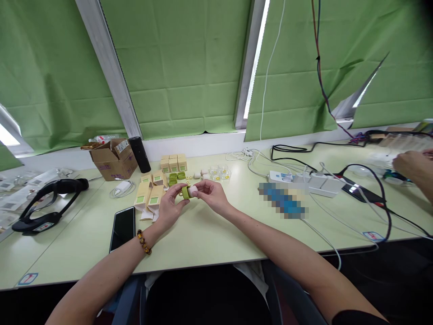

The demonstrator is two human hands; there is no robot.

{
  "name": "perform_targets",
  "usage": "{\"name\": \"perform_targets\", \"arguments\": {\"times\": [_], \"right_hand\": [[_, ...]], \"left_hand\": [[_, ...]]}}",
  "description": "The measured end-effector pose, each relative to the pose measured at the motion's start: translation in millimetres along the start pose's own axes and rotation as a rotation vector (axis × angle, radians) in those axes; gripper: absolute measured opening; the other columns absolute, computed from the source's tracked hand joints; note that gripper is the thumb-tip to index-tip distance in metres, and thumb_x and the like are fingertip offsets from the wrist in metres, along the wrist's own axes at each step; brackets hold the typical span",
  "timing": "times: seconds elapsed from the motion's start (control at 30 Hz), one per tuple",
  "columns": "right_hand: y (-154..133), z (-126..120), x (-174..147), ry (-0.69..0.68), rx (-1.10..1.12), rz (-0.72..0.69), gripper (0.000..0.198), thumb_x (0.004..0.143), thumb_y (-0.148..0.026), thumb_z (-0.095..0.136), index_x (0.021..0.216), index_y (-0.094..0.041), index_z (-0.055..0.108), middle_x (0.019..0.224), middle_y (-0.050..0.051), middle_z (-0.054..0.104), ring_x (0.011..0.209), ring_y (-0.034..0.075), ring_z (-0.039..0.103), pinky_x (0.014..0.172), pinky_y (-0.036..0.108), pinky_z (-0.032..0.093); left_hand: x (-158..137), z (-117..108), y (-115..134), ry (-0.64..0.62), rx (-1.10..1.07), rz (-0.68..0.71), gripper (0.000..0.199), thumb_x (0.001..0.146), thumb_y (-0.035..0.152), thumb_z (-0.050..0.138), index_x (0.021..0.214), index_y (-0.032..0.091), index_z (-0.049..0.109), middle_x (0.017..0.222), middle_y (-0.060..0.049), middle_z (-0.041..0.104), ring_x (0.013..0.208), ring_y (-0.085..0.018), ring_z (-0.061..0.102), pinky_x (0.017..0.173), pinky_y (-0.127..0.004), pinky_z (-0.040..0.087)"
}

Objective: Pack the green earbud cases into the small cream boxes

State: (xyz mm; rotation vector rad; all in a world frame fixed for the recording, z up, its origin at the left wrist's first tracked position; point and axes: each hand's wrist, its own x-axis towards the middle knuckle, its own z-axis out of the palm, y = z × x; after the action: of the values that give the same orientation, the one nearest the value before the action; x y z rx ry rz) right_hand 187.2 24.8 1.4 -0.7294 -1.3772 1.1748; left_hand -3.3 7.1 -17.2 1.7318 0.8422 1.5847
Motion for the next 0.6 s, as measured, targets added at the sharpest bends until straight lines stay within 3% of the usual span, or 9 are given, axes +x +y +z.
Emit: {"name": "perform_targets", "arguments": {"times": [0.6], "right_hand": [[0.3, -0.9, -0.9, -0.022, 0.014, 0.003, 0.045, 0.061, -0.049, 0.095, 0.084, -0.016, 0.076, 0.074, 0.005, 0.076, 0.065, 0.017, 0.069, 0.06, 0.031, 0.059]], "left_hand": [[1.1, -4.8, -6.4, -0.063, 0.079, 0.005, 0.048, 0.077, 0.017, 0.08, 0.123, 0.023, 0.072, 0.13, -0.011, 0.067, 0.126, -0.029, 0.063, 0.115, -0.049, 0.048]]}}
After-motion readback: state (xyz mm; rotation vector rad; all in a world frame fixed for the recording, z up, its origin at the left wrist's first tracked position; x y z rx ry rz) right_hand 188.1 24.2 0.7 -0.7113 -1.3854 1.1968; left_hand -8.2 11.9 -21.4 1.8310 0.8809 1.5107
